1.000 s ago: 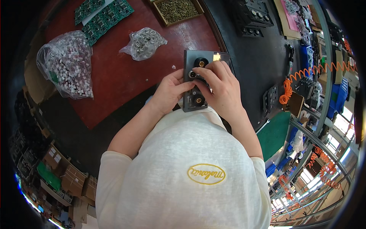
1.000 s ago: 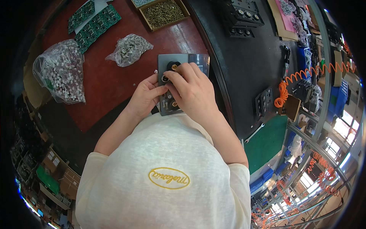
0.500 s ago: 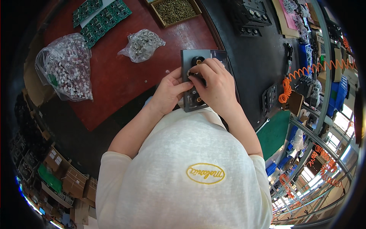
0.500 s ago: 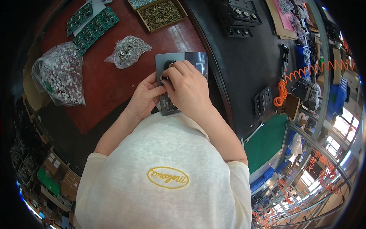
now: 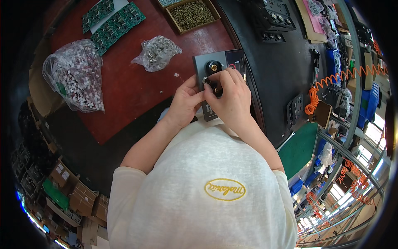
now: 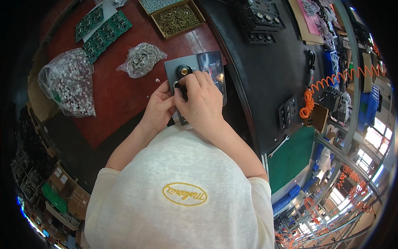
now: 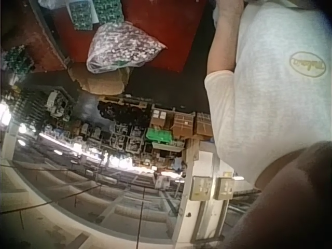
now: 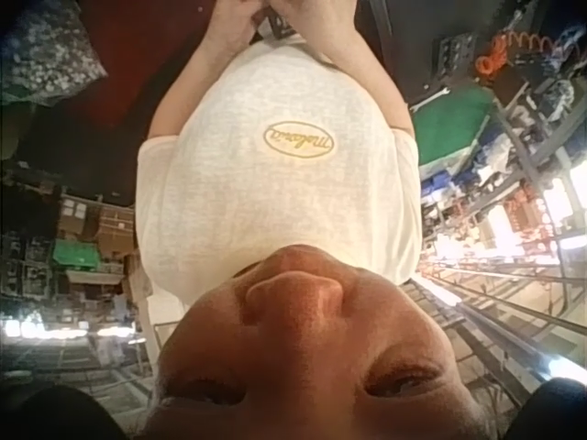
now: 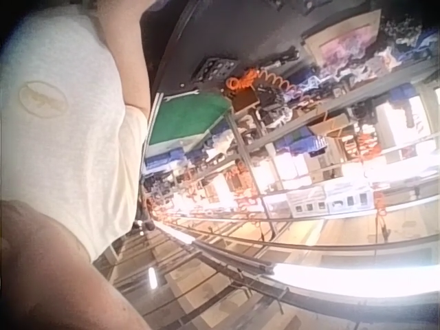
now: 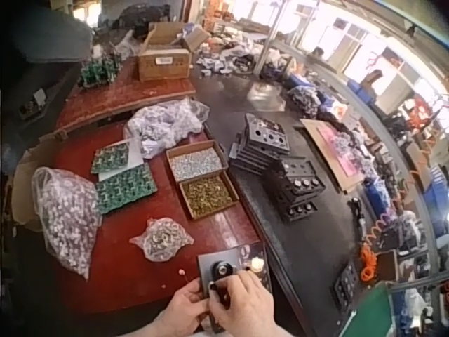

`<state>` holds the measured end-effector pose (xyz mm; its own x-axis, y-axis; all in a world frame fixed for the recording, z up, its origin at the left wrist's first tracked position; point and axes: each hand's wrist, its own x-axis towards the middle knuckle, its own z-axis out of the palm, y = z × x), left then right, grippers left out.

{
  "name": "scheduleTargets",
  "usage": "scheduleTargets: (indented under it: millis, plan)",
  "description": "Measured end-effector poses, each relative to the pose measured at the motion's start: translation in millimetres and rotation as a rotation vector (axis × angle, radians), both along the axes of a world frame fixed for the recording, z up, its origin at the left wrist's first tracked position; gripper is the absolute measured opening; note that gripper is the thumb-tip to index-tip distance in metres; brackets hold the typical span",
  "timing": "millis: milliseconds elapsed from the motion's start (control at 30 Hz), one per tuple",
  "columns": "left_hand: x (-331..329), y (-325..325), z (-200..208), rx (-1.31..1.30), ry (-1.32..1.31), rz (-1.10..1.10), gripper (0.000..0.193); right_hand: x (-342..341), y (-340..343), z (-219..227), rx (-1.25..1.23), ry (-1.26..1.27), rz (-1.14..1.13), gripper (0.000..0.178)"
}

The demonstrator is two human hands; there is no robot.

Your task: Assembling an electronic component by inserting and securing parts into a metal casing.

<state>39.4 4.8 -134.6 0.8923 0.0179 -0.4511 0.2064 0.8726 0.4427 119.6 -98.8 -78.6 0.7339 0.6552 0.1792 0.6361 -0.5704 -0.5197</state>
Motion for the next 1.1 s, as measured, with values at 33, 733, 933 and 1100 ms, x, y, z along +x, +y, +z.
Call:
scheduleTargets:
  millis: [33, 733, 933, 1100]
  plan:
    - [0.7, 0.7, 1.3, -0.001, -0.001, 0.011, 0.042, -0.7, 1.2, 0.9, -0.016, 0.003, -0.011, 0.018]
    - [6.9, -0.8, 2.9, -0.053, -0.108, 0.131, 0.041, 4.2, 9.4, 5.0, -0.007, 0.021, -0.074, 0.023]
    - [10.4, 5.4, 4.0, -0.114, -0.105, 0.179, 0.032, 1.0, -15.5, 19.2, 0.171, 0.077, -0.097, 0.042]
    - [13.3, 7.5, 9.9, -0.150, -0.084, 0.214, 0.031, -11.3, -60.2, -23.6, 0.749, 0.520, -0.652, 0.055]
